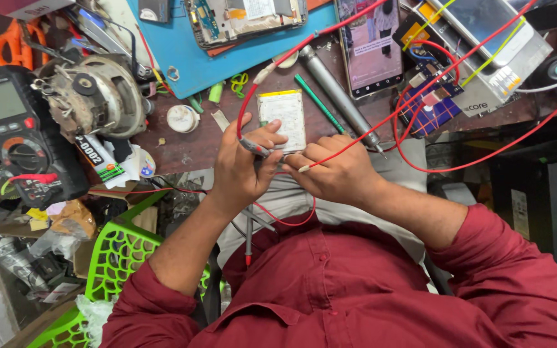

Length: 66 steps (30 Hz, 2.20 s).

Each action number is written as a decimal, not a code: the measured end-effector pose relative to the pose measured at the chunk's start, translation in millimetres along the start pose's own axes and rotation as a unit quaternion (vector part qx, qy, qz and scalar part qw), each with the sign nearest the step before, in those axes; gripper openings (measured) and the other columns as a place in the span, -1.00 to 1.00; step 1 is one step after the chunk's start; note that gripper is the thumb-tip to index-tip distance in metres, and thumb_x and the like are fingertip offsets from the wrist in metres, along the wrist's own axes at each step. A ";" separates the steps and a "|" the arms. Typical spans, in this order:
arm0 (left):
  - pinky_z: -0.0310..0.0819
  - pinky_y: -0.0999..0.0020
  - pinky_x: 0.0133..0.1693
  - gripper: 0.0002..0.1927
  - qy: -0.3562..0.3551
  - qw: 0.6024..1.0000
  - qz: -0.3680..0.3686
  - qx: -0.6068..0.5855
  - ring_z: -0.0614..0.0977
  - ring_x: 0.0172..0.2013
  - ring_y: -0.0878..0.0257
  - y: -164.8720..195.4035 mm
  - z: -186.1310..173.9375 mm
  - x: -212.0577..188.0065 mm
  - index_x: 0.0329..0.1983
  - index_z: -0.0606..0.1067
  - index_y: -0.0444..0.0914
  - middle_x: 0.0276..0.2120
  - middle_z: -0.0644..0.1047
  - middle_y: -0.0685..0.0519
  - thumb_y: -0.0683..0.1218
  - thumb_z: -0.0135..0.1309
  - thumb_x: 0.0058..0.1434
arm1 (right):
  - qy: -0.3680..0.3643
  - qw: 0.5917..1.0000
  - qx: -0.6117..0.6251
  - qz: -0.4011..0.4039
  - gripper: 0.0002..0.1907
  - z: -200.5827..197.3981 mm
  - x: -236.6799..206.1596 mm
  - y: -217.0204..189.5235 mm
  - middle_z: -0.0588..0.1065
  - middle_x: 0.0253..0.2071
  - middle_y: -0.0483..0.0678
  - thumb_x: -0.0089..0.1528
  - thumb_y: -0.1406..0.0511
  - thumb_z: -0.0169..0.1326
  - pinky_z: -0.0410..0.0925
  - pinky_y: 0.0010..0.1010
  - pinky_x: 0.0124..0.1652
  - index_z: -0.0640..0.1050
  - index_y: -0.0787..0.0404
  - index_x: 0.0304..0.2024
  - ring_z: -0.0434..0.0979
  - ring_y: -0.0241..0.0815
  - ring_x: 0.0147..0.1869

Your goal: The person holds a multimeter probe and repeatedly touches it to the contacts on a small rectangular battery pack. The person maintains contact for several seconds at a time, then lifts and repositions the probe to different points on the battery connector.

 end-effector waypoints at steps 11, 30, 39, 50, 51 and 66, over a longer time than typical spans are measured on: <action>0.24 -0.19 0.34 -0.78 -0.006 1.000 -0.010 -0.001 0.66 0.14 0.08 -3.2 2.0 1.9 -0.01 0.28 -0.20 -0.08 0.67 0.02 -0.12 0.09 0.45 | -0.008 1.000 0.003 0.002 -0.83 1.9 -1.5 5.0 0.33 -0.46 -0.20 0.24 0.16 0.31 0.22 -0.30 -0.38 0.58 0.01 -0.27 0.38 -0.22 -0.42; 0.21 -0.20 0.36 -0.76 -0.012 1.000 -0.007 -0.004 0.66 0.14 0.09 -5.2 0.5 0.7 0.00 0.27 -0.20 -0.08 0.67 0.01 -0.14 0.11 0.44 | -0.017 1.000 0.001 0.003 -0.83 3.4 0.2 4.2 0.33 -0.47 -0.21 0.24 0.15 0.32 0.22 -0.31 -0.40 0.59 0.02 -0.28 0.38 -0.23 -0.42; 0.20 -0.20 0.36 -0.76 -0.011 1.000 -0.008 -0.005 0.64 0.17 0.08 -4.6 0.6 0.4 -0.01 0.28 -0.21 -0.10 0.67 0.02 -0.15 0.11 0.43 | -0.013 1.000 0.000 -0.001 -0.83 3.3 0.3 3.8 0.34 -0.47 -0.21 0.22 0.16 0.32 0.23 -0.31 -0.39 0.60 0.02 -0.26 0.40 -0.22 -0.42; 0.21 -0.18 0.36 -0.77 -0.009 1.000 -0.014 -0.007 0.64 0.18 0.08 -3.6 -0.4 -1.4 -0.02 0.29 -0.21 -0.10 0.67 0.03 -0.16 0.11 0.44 | 0.018 0.997 0.073 0.034 -0.86 -13.0 7.5 1.8 0.48 -0.30 -0.15 0.29 0.22 0.30 0.34 -0.32 -0.28 0.62 0.09 -0.18 0.50 -0.16 -0.30; 0.21 -0.18 0.36 -0.77 -0.007 1.000 -0.015 -0.008 0.64 0.18 0.08 -3.8 -0.6 -1.6 -0.02 0.29 -0.21 -0.10 0.67 0.04 -0.15 0.11 0.43 | 0.040 0.993 0.103 0.043 -0.86 -19.4 9.4 3.3 0.53 -0.21 -0.13 0.32 0.24 0.28 0.37 -0.33 -0.22 0.61 0.12 -0.14 0.54 -0.14 -0.24; 0.21 -0.18 0.35 -0.77 -0.009 1.000 -0.008 -0.008 0.67 0.16 0.01 3.8 -6.8 -5.6 0.01 0.26 -0.21 -0.08 0.66 0.00 -0.17 0.08 0.46 | 0.042 0.957 0.093 0.271 -0.76 -64.8 5.6 33.5 0.45 0.29 0.28 0.52 0.24 0.02 0.45 -0.22 -0.05 0.62 0.21 -0.15 0.62 0.13 0.15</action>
Point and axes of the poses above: each hand's wrist, its own x-axis towards the middle knuckle, its own z-axis out of the palm, y = z × x, the point moved 4 cm from there along x, towards the middle knuckle
